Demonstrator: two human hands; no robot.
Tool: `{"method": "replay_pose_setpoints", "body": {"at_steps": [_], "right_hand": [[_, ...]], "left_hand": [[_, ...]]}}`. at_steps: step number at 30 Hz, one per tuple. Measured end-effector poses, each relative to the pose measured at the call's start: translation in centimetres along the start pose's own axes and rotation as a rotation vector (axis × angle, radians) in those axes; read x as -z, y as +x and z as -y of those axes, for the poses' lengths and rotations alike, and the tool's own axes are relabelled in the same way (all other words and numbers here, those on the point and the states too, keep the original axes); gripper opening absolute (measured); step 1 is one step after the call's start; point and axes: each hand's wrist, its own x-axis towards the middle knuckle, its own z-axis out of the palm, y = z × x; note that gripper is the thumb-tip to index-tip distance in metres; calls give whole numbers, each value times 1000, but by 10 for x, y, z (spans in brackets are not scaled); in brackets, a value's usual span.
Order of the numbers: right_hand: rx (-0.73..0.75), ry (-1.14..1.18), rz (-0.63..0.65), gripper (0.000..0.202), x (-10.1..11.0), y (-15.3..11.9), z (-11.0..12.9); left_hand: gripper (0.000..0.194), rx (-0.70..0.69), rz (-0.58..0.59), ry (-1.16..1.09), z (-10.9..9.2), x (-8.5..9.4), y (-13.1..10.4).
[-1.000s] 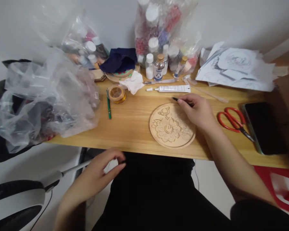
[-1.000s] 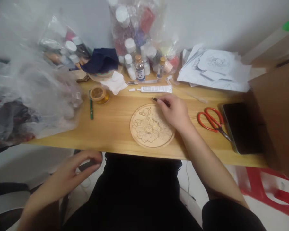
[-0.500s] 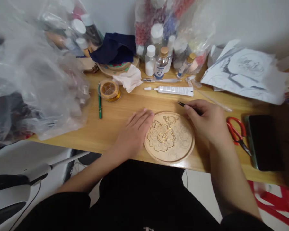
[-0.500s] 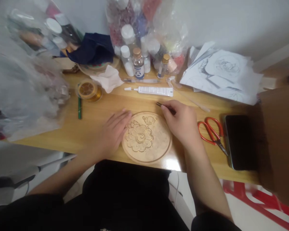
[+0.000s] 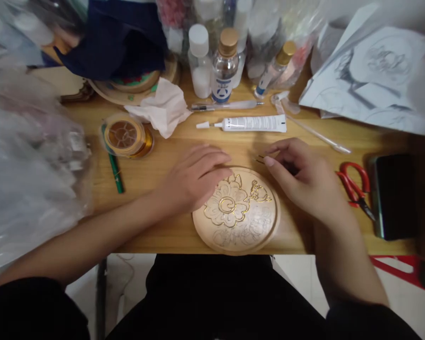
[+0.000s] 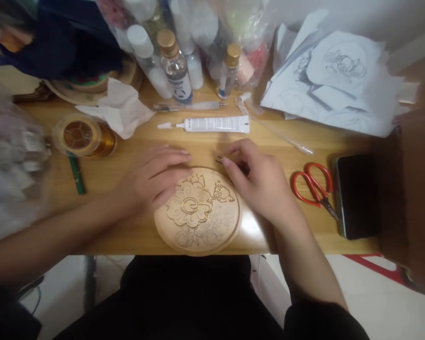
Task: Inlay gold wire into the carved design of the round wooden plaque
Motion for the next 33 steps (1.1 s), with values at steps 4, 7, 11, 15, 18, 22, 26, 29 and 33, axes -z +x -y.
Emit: {"method": "replay_pose_setpoints", "body": {"at_steps": [4, 7, 11, 15, 18, 22, 26, 29, 33], "right_hand": [[34, -18, 73, 17, 2, -1, 6], [115, -45, 79, 20, 2, -2, 9], [186, -76, 115, 18, 1, -3, 10], [203, -102, 129, 16, -1, -5, 9], [200, -105, 107, 14, 0, -5, 9], [171, -122, 103, 17, 1, -6, 11], [161, -121, 97, 18, 2, -7, 13], [172, -113, 88, 16, 2, -8, 13], [181, -133, 83, 15, 2, -8, 11]], "left_hand": [[22, -9, 27, 11, -3, 3, -1], [16, -51, 19, 83, -4, 4, 2], [18, -19, 40, 103, -5, 2, 1], [17, 52, 68, 33, -7, 1, -1], [16, 101, 100, -12, -8, 2, -2], [14, 103, 86, -37, -8, 1, -3], [14, 56, 111, 11, -7, 1, -3], [15, 11, 119, 37, -6, 3, -2], [17, 8, 145, 35, -7, 7, -1]]}}
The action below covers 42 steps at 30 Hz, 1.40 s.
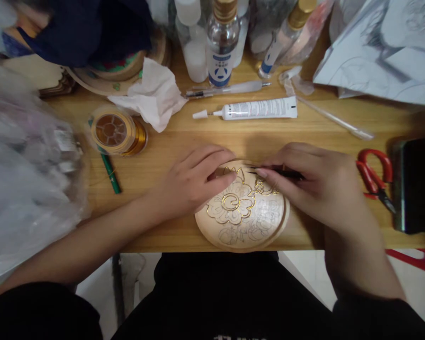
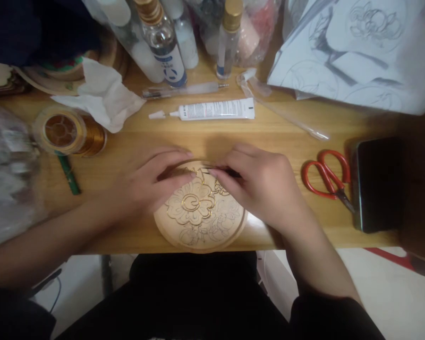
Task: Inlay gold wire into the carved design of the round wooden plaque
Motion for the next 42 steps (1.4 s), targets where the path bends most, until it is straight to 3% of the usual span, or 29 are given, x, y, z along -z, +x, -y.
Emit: {"method": "replay_pose_setpoints", "body": {"at_steps": [3, 7, 15, 19, 24, 29, 32, 35, 38, 42], "right_hand": [[0, -15, -2, 15, 0, 0, 0], [-14, 16, -30, 13, -1, 0, 3], [-289, 243, -277, 16, -1, 0, 1], [-266, 316, -271, 33, -4, 0, -7], [-210, 367, -306, 20, -6, 0, -9], [-297, 852, -280, 25, 2, 3, -4], [-241, 1055, -239, 30, 4, 4, -3], [-196, 969, -284, 30, 1, 2, -4], [-185, 811, -338, 16, -2, 1, -5], [-162, 640, -334, 14, -4, -2, -3]], "left_hand": [[21, -28, 36, 45, -1, 3, 1], [16, -70, -18, 82, -1, 1, 1], [14, -70, -93, 45, 3, -2, 1], [13, -65, -98, 53, 4, -2, 0], [18, -68, -146, 53, 7, -5, -1], [19, -44, -103, 58, 5, -1, -1], [19, -32, -84, 54, 5, 0, -1], [18, -16, -100, 36, 5, -3, -3], [17, -10, -147, 24, 7, -8, -5], [15, -1, -186, 13, 9, -11, -6]]}}
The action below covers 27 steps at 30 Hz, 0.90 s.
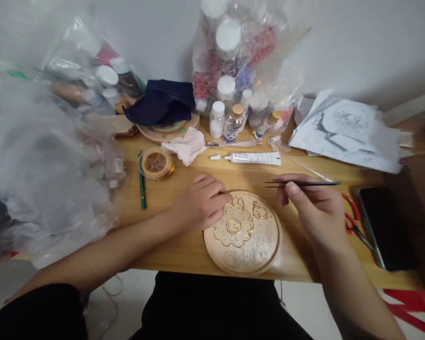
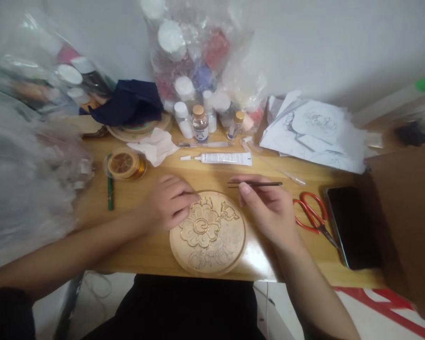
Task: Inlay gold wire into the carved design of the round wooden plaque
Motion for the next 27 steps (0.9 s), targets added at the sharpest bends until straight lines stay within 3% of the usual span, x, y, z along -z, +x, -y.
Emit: {"method": "replay_pose_setpoints", "body": {"at_steps": [8, 19, 27], "right_hand": [[213, -388, 167, 7, -2, -2, 1], [174, -422, 318, 13, -6, -2, 5], [88, -390, 310, 12, -6, -6, 10]], "left_hand": [[11, 9, -29, 35, 1, 0, 0], [13, 5, 15, 62, 3, 0, 0], [10, -17, 20, 78, 2, 4, 3]]}}
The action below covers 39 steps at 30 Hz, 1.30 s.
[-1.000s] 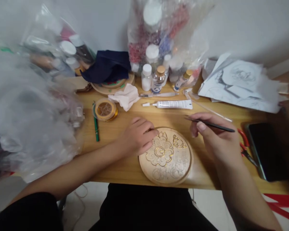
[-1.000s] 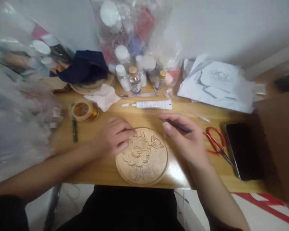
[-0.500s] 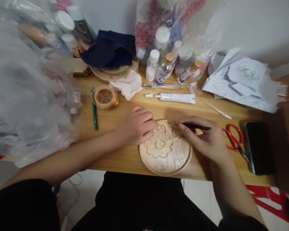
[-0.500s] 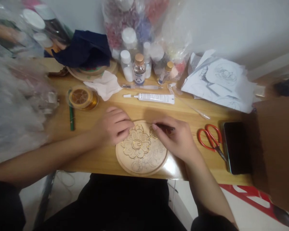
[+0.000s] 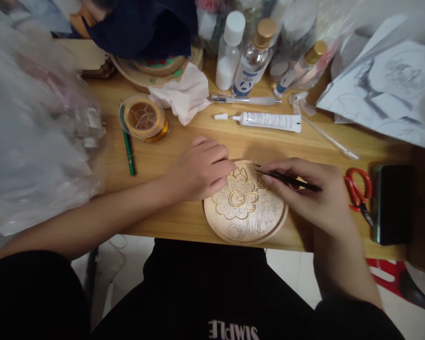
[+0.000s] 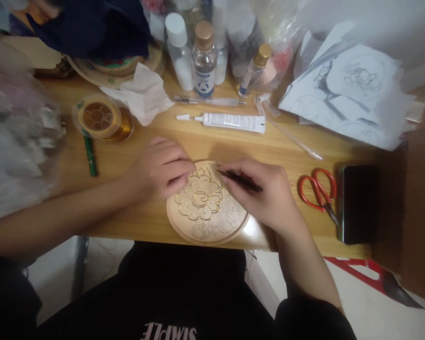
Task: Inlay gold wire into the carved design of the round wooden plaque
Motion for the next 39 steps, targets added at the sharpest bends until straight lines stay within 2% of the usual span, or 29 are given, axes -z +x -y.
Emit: {"method": "replay_pose_setpoints", "body": {"at_steps": [6, 25, 32, 39], "right_hand": [[-24, 2, -66, 10, 0, -2, -3], [56, 13, -5, 11, 3, 4, -7], [-86, 125, -80, 8, 0, 7, -10], [-21, 114, -52, 7, 2, 8, -12]], "left_hand": [[9, -7, -5, 2, 0, -1, -1], [8, 9, 25, -1, -1, 1, -1], [8, 19, 82, 6, -2, 5, 0], [10, 21, 69, -5, -2, 5, 1]]}}
